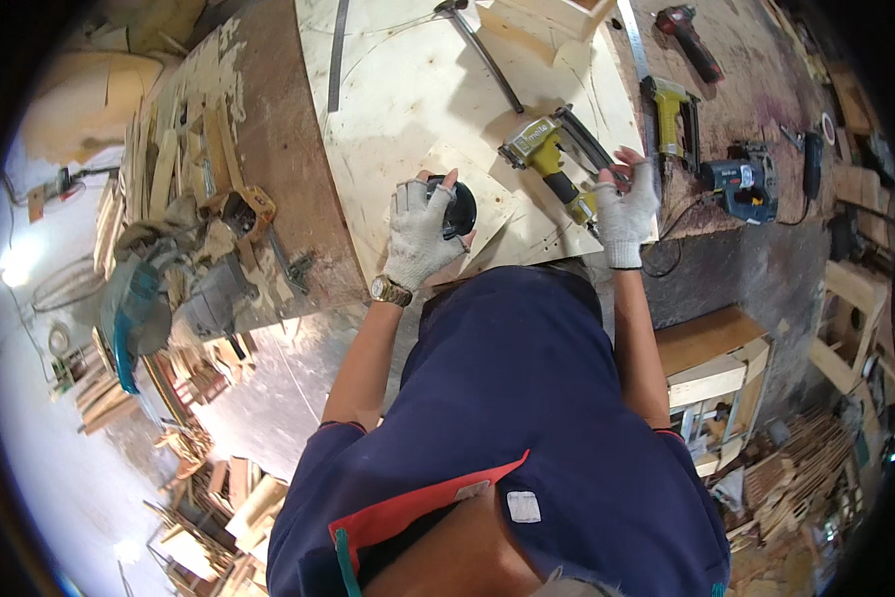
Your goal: The person uses a cordless drill to create circular holes in small wooden pieces on a workbench. They mark the wood, position the drill, and remove the cutouts, repeating the process on multiple pieces.
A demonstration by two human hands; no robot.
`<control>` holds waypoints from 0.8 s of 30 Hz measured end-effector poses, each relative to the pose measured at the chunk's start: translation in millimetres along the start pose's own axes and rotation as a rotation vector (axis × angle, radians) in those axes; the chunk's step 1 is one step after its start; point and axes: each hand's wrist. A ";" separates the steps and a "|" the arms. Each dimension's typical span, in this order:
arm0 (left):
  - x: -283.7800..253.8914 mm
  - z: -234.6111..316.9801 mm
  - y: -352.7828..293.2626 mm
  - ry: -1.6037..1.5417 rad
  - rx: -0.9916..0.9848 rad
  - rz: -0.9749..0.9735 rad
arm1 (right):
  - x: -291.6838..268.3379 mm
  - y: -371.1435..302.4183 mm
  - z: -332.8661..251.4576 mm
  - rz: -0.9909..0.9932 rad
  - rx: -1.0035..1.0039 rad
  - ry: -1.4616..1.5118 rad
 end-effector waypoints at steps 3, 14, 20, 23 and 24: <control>5.6 -2.2 7.6 0.022 -0.035 -0.090 | 13.8 -9.0 -2.5 -0.074 -0.027 -0.037; 29.6 -8.0 10.6 0.145 0.003 -0.038 | 51.9 -14.6 -34.5 -0.474 -0.206 -0.174; 46.0 5.3 21.7 0.274 -0.038 -0.045 | 97.4 -15.2 -24.7 -0.730 -0.189 -0.268; 47.3 3.5 20.7 0.284 -0.056 -0.138 | 112.2 -23.6 -14.5 -0.734 -0.209 -0.271; 48.1 2.8 20.5 0.277 -0.049 -0.131 | 112.6 -25.6 -11.6 -0.710 -0.210 -0.239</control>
Point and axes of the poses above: each hand's wrist, its own y-axis towards the middle knuckle, its own x-axis out of the palm, z = x × y, and after that the axes turned 1 degree about -z, right-handed
